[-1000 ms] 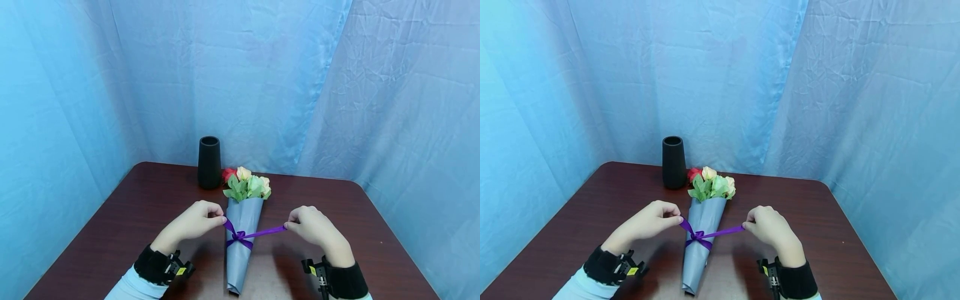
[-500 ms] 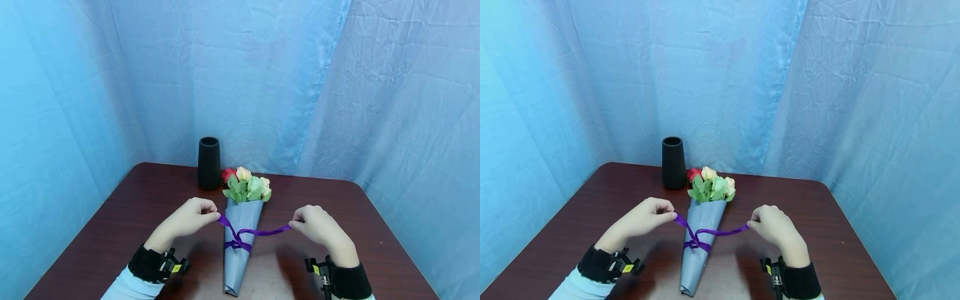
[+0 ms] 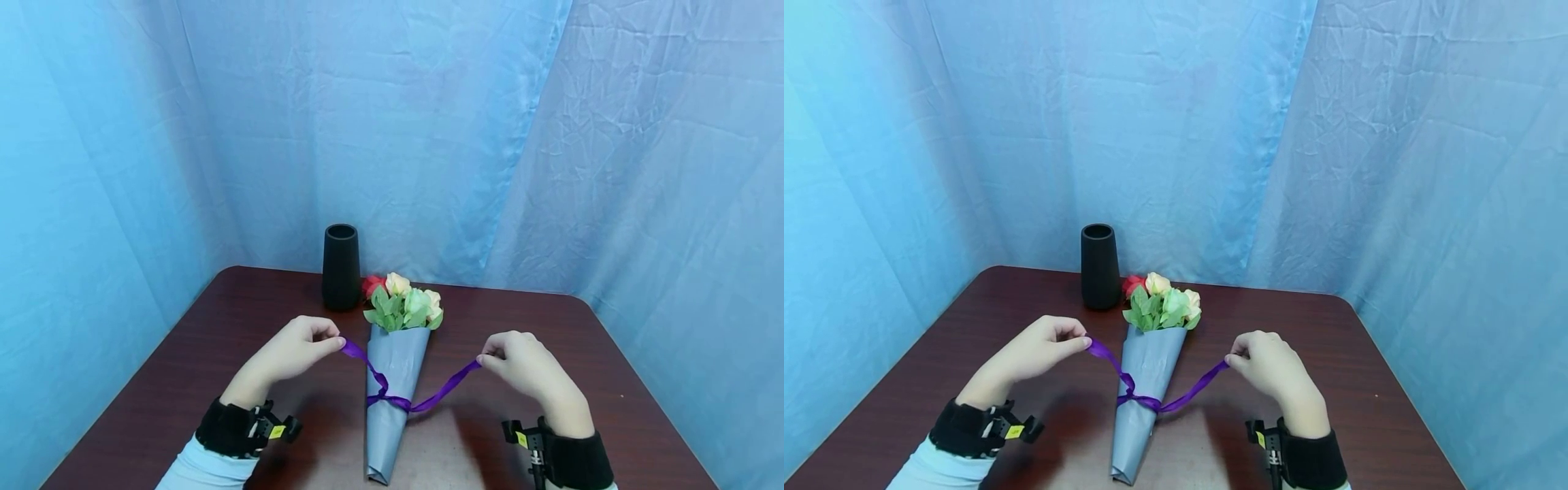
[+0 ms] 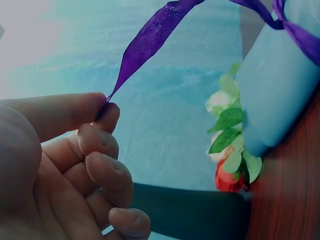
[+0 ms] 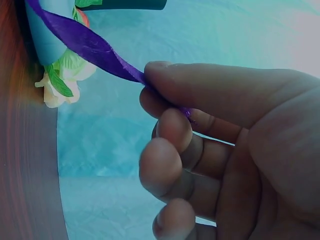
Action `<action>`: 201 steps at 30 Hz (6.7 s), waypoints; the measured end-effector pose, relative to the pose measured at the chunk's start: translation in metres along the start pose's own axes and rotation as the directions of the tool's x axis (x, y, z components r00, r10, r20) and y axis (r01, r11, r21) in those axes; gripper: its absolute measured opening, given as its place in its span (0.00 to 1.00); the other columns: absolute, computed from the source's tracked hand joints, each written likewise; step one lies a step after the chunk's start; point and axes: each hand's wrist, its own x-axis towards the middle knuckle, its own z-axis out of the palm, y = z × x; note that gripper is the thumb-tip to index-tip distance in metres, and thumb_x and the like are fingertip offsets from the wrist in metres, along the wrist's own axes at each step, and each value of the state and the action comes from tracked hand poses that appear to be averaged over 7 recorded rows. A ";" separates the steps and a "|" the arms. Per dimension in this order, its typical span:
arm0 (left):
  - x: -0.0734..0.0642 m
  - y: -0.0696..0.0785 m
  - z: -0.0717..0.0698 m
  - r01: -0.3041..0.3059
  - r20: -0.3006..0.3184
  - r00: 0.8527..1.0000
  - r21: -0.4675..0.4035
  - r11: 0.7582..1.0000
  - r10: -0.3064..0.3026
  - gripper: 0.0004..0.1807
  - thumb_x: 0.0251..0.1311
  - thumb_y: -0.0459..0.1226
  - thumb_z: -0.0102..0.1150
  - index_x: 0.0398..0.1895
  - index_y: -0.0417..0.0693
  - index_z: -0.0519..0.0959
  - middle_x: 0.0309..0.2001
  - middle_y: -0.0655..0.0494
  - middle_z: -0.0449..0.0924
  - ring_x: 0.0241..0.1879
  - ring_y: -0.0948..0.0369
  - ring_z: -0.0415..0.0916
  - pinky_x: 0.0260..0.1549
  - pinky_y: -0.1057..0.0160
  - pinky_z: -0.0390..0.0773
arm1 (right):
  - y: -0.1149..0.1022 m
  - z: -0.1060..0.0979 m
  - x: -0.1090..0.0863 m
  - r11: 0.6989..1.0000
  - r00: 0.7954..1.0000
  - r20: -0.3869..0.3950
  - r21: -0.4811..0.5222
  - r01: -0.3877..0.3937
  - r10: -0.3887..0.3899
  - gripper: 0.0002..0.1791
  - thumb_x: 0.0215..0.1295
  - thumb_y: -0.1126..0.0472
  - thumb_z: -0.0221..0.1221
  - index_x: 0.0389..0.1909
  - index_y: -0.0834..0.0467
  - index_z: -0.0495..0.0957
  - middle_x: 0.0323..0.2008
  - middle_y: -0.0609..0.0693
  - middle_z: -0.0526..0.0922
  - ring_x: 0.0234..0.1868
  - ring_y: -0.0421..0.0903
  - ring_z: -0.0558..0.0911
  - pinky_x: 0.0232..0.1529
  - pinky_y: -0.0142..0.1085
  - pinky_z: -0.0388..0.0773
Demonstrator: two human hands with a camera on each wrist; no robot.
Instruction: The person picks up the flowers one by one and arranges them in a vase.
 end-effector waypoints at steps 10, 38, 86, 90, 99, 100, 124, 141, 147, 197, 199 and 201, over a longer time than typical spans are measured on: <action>0.000 -0.029 -0.017 0.074 -0.056 0.996 0.064 0.995 -0.071 0.12 0.70 0.43 0.63 0.26 0.53 0.79 0.19 0.57 0.67 0.23 0.58 0.66 0.24 0.59 0.70 | 0.019 0.001 0.001 0.999 0.998 0.032 -0.001 -0.047 0.047 0.08 0.67 0.62 0.65 0.27 0.50 0.83 0.23 0.43 0.79 0.23 0.42 0.71 0.27 0.39 0.69; 0.009 -0.073 -0.010 0.282 -0.041 0.959 0.176 0.943 -0.279 0.10 0.69 0.36 0.62 0.27 0.46 0.79 0.22 0.56 0.72 0.25 0.58 0.69 0.29 0.59 0.69 | 0.053 0.025 0.008 0.976 0.947 0.280 0.099 -0.194 0.160 0.19 0.60 0.72 0.63 0.13 0.56 0.71 0.13 0.45 0.67 0.18 0.42 0.63 0.25 0.37 0.64; 0.003 0.005 0.031 -0.031 0.115 0.993 0.195 0.980 0.009 0.09 0.65 0.42 0.68 0.44 0.52 0.83 0.35 0.67 0.80 0.37 0.66 0.77 0.41 0.60 0.81 | -0.015 0.038 0.021 0.943 0.943 -0.030 -0.036 0.331 -0.332 0.15 0.66 0.65 0.68 0.52 0.56 0.84 0.49 0.51 0.86 0.54 0.51 0.83 0.53 0.49 0.80; 0.004 0.006 0.039 -0.070 0.206 0.978 0.245 0.967 0.019 0.03 0.65 0.42 0.69 0.36 0.56 0.83 0.30 0.69 0.78 0.31 0.66 0.75 0.34 0.62 0.79 | -0.021 0.048 0.024 0.932 0.933 0.035 -0.049 0.359 -0.357 0.11 0.66 0.66 0.66 0.49 0.57 0.85 0.45 0.48 0.87 0.48 0.47 0.84 0.49 0.46 0.82; 0.004 0.007 0.062 -0.127 0.336 0.942 0.278 0.952 0.027 0.06 0.64 0.40 0.68 0.29 0.58 0.83 0.25 0.69 0.75 0.26 0.68 0.70 0.28 0.65 0.74 | -0.042 0.074 0.028 0.913 0.915 0.155 -0.118 0.392 -0.373 0.04 0.66 0.64 0.67 0.40 0.53 0.86 0.35 0.40 0.83 0.36 0.37 0.80 0.38 0.37 0.79; 0.004 0.007 0.063 -0.134 0.342 0.939 0.281 0.950 0.031 0.06 0.64 0.40 0.68 0.29 0.57 0.83 0.25 0.69 0.75 0.27 0.68 0.70 0.29 0.65 0.74 | -0.044 0.077 0.028 0.907 0.912 0.159 -0.130 0.400 -0.379 0.04 0.65 0.64 0.68 0.38 0.53 0.85 0.33 0.39 0.82 0.34 0.36 0.78 0.35 0.36 0.79; 0.010 -0.003 0.090 -0.188 0.346 0.937 0.372 0.909 0.052 0.04 0.60 0.38 0.72 0.32 0.55 0.84 0.35 0.68 0.74 0.37 0.69 0.71 0.39 0.65 0.76 | -0.066 0.106 0.027 0.871 0.882 0.203 -0.175 0.459 -0.424 0.09 0.64 0.58 0.70 0.26 0.45 0.81 0.24 0.32 0.75 0.26 0.31 0.71 0.28 0.28 0.72; 0.011 -0.006 0.085 -0.162 0.330 0.942 0.295 0.942 0.059 0.08 0.63 0.35 0.68 0.29 0.56 0.80 0.27 0.70 0.74 0.28 0.70 0.70 0.31 0.68 0.74 | -0.060 0.106 0.028 0.868 0.876 0.151 -0.136 0.477 -0.458 0.11 0.64 0.62 0.69 0.25 0.45 0.81 0.25 0.32 0.74 0.27 0.32 0.71 0.27 0.27 0.71; 0.011 -0.007 0.080 -0.152 0.322 0.945 0.295 0.943 0.052 0.07 0.63 0.32 0.65 0.32 0.54 0.80 0.28 0.69 0.74 0.28 0.70 0.70 0.32 0.67 0.75 | -0.054 0.097 0.027 0.912 0.912 0.131 -0.090 0.400 -0.387 0.13 0.62 0.64 0.68 0.23 0.45 0.77 0.22 0.35 0.71 0.23 0.34 0.68 0.24 0.31 0.69; 0.007 0.003 0.059 -0.136 0.316 0.944 0.101 0.986 0.098 0.05 0.69 0.36 0.62 0.34 0.54 0.81 0.24 0.65 0.77 0.21 0.68 0.71 0.22 0.66 0.73 | -0.038 0.090 0.028 0.838 0.824 0.262 0.384 0.388 -0.502 0.08 0.63 0.70 0.62 0.37 0.54 0.84 0.20 0.36 0.79 0.20 0.31 0.75 0.23 0.27 0.74; 0.007 0.003 0.056 -0.132 0.306 0.947 0.101 0.986 0.096 0.05 0.69 0.36 0.61 0.34 0.54 0.81 0.24 0.64 0.77 0.21 0.67 0.70 0.21 0.67 0.71 | -0.037 0.088 0.029 0.835 0.826 0.242 0.371 0.406 -0.509 0.07 0.62 0.69 0.62 0.33 0.54 0.84 0.20 0.36 0.77 0.21 0.30 0.73 0.23 0.26 0.72; 0.007 0.002 0.053 -0.122 0.296 0.951 0.095 0.988 0.089 0.04 0.70 0.36 0.61 0.35 0.52 0.82 0.24 0.62 0.79 0.21 0.66 0.69 0.21 0.67 0.69 | -0.036 0.086 0.029 0.834 0.833 0.222 0.369 0.409 -0.507 0.07 0.61 0.68 0.63 0.31 0.53 0.83 0.21 0.36 0.77 0.22 0.31 0.72 0.23 0.26 0.70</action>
